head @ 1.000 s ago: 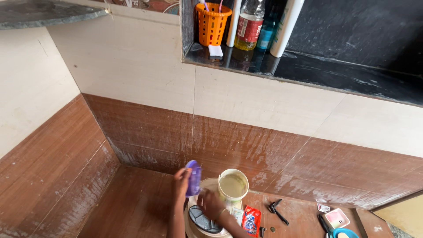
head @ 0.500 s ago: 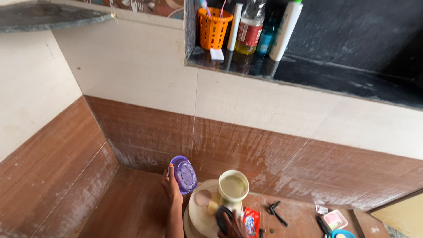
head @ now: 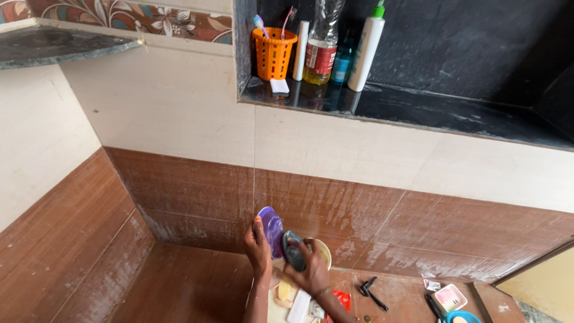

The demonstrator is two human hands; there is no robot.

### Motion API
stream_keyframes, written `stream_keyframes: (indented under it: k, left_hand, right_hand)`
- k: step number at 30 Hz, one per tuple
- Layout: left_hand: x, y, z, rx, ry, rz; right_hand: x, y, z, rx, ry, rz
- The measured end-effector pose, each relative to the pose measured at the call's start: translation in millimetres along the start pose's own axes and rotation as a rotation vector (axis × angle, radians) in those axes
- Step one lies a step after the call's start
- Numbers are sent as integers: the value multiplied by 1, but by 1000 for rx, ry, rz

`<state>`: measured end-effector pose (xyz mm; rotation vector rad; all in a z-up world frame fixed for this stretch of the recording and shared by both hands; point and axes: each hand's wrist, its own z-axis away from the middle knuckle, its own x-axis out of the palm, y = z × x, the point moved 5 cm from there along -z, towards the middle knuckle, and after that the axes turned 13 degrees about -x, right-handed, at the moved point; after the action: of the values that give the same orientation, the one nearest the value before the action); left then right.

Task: The person cleans a purple plastic container by scrubbing it with a handheld brush and rinsing it with water from a small bucket.

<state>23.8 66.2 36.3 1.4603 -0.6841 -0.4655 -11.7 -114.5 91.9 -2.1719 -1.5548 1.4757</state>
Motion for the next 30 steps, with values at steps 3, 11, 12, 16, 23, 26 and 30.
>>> stream_keyframes:
  k: [3, 11, 12, 16, 23, 26, 30]
  left_hand:
    - [-2, 18, 12, 148, 76, 33]
    - [-8, -2, 11, 16, 207, 67]
    - [-2, -8, 13, 13, 208, 67]
    - [10, -15, 14, 4, 189, 83]
    - [8, 2, 29, 79, 210, 155]
    - [8, 15, 36, 47, 229, 14]
    - [11, 28, 37, 120, 166, 51]
  right_hand:
    - [-4, -27, 16, -156, -47, 50]
    - [5, 4, 16, -95, -33, 120]
    - [5, 8, 18, -76, -74, 139]
    - [-9, 29, 14, 167, 79, 76]
    - [9, 65, 14, -111, 115, 23]
    - [-2, 95, 6, 241, 252, -347]
    - [-3, 89, 30, 428, 267, -395]
